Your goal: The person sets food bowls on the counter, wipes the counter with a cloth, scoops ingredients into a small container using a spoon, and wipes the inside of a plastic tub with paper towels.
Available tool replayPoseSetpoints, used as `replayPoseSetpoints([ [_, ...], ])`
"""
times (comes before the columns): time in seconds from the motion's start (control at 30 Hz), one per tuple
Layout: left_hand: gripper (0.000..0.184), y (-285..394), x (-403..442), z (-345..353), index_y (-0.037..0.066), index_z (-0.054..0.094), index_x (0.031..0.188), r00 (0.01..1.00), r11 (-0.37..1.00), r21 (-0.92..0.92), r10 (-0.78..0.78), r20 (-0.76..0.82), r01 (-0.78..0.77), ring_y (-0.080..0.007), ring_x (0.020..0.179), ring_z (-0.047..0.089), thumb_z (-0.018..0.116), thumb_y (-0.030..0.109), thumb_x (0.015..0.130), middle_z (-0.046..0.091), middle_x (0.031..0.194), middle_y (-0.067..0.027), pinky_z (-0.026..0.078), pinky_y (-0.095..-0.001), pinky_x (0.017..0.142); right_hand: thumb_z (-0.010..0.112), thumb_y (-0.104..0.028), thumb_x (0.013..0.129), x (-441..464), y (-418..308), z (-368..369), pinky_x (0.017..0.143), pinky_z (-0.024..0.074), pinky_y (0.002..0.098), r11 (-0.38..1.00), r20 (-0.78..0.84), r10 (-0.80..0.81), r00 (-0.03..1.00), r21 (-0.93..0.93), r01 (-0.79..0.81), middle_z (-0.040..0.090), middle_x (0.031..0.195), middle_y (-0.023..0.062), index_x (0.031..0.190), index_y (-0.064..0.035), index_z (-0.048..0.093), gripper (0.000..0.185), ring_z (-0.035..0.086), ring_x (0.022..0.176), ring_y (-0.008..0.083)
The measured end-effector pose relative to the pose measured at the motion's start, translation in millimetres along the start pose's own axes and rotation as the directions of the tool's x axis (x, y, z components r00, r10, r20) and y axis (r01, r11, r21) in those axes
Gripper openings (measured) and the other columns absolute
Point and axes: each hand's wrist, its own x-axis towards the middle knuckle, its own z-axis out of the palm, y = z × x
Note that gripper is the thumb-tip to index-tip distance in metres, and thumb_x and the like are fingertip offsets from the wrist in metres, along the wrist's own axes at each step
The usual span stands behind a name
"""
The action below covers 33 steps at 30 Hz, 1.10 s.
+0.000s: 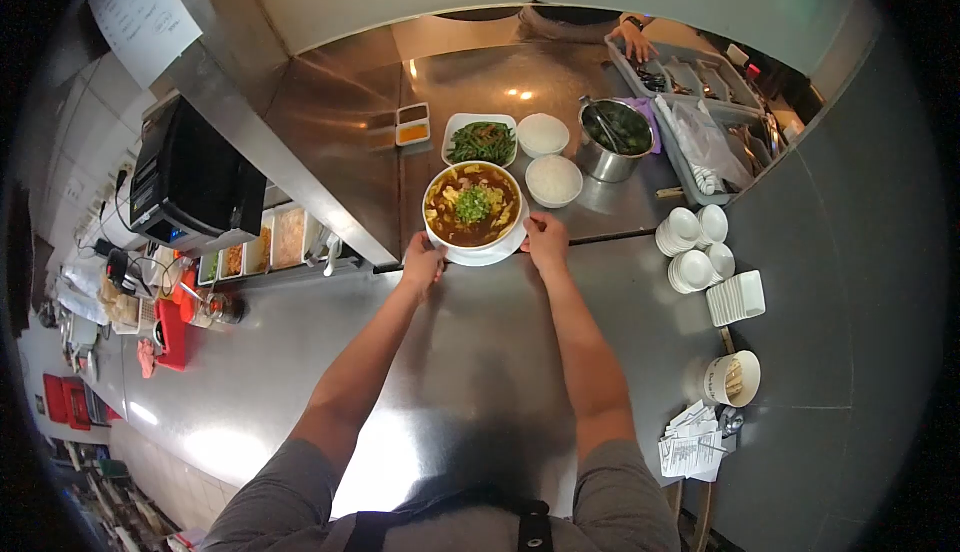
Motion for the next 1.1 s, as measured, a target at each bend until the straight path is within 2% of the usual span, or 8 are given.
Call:
replayPoseSetpoints([
  [0.4,0.029,-2,33,-1,0.005,0.041,0.114,0.999,0.997,0.063,0.045,-0.03,-0.043,-0.0103,0.04,0.045,0.06,0.011,0.092,0.057,0.074,-0.0079,0.034,-0.026,0.032,0.061,-0.014,0.092,5,6,17,0.047,0.0503,0.0268,0.992,-0.147,-0.129,0.981,-0.012,0.128,0.067,0.083,0.01,0.11,0.0026,0.062,0.025,0.063,0.057,0.0134],
  [0.57,0.022,-15,-62,-7,0.007,0.045,0.105,0.983,0.987,-0.032,0.155,-0.101,-0.159,-0.0123,0.038,0.05,0.056,0.023,0.096,0.066,0.067,-0.0081,0.037,-0.0273,0.034,0.054,-0.013,0.096,-67,21,13,0.052,0.0455,0.0243,0.976,-0.112,-0.059,0.992,0.204,0.082,0.06,0.093,0.0046,0.113,-0.0016,0.056,0.021,0.057,0.064,0.0086],
  [0.6,0.018,-29,-86,-26,0.007,0.05,0.1,0.981,0.982,-0.01,0.186,0.047,-0.186,-0.0108,0.042,0.05,0.055,0.024,0.097,0.068,0.07,-0.0072,0.037,-0.0266,0.036,0.053,-0.012,0.096,-94,22,12,0.052,0.0456,0.0242,0.98,-0.08,-0.075,0.994,0.179,0.088,0.058,0.093,0.0031,0.112,-0.0026,0.056,0.019,0.056,0.064,0.0086],
  [0.73,0.021,-62,-217,-89,0.007,0.057,0.087,0.991,0.987,0.086,0.136,0.014,-0.137,-0.007,0.044,0.046,0.061,0.026,0.095,0.068,0.072,-0.0039,0.038,-0.025,0.04,0.054,-0.01,0.096,-167,31,22,0.054,0.0467,0.0237,0.995,0.068,-0.049,0.996,0.094,0.043,0.06,0.091,0.0019,0.112,-0.004,0.059,0.018,0.056,0.066,0.0079],
  [0.8,0.023,-76,-278,-126,0.007,0.059,0.085,0.994,0.995,0.041,0.093,-0.057,-0.091,-0.0061,0.045,0.046,0.06,0.027,0.095,0.069,0.073,-0.0039,0.039,-0.0237,0.041,0.055,-0.012,0.096,-207,-23,35,0.055,0.0473,0.0235,0.999,0.144,-0.036,0.989,0.027,0.032,0.061,0.09,0.0019,0.112,-0.0039,0.06,0.018,0.058,0.068,0.0073],
  [0.93,0.031,-93,-371,-194,0.005,0.063,0.079,0.97,0.998,-0.047,0.034,-0.24,-0.046,-0.0051,0.044,0.044,0.056,0.029,0.097,0.07,0.074,-0.0059,0.039,-0.0221,0.043,0.056,-0.015,0.097,-242,-166,88,0.059,0.0474,0.0217,0.93,0.291,-0.354,0.889,0.208,0.302,0.063,0.09,0.0009,0.11,-0.0043,0.063,0.018,0.059,0.073,0.0068],
  [1.0,0.038,-103,-404,-221,0.004,0.063,0.077,0.932,0.99,-0.076,0.085,-0.353,-0.119,-0.0051,0.044,0.044,0.051,0.031,0.1,0.07,0.075,-0.0072,0.039,-0.022,0.043,0.056,-0.017,0.097,-264,-224,122,0.059,0.0463,0.0207,0.843,0.376,-0.535,0.756,0.291,0.452,0.063,0.089,0.0003,0.109,-0.0045,0.063,0.018,0.058,0.073,0.0061],
  [1.1,0.047,-116,-442,-253,0.002,0.064,0.076,0.865,0.971,-0.114,0.132,-0.485,-0.211,-0.0051,0.043,0.043,0.043,0.036,0.102,0.071,0.075,-0.0085,0.039,-0.0218,0.042,0.058,-0.018,0.096,-317,-306,190,0.058,0.0453,0.02,0.742,0.473,-0.669,0.573,0.464,0.484,0.063,0.088,0.0003,0.108,-0.0055,0.063,0.018,0.058,0.072,0.0059],
])
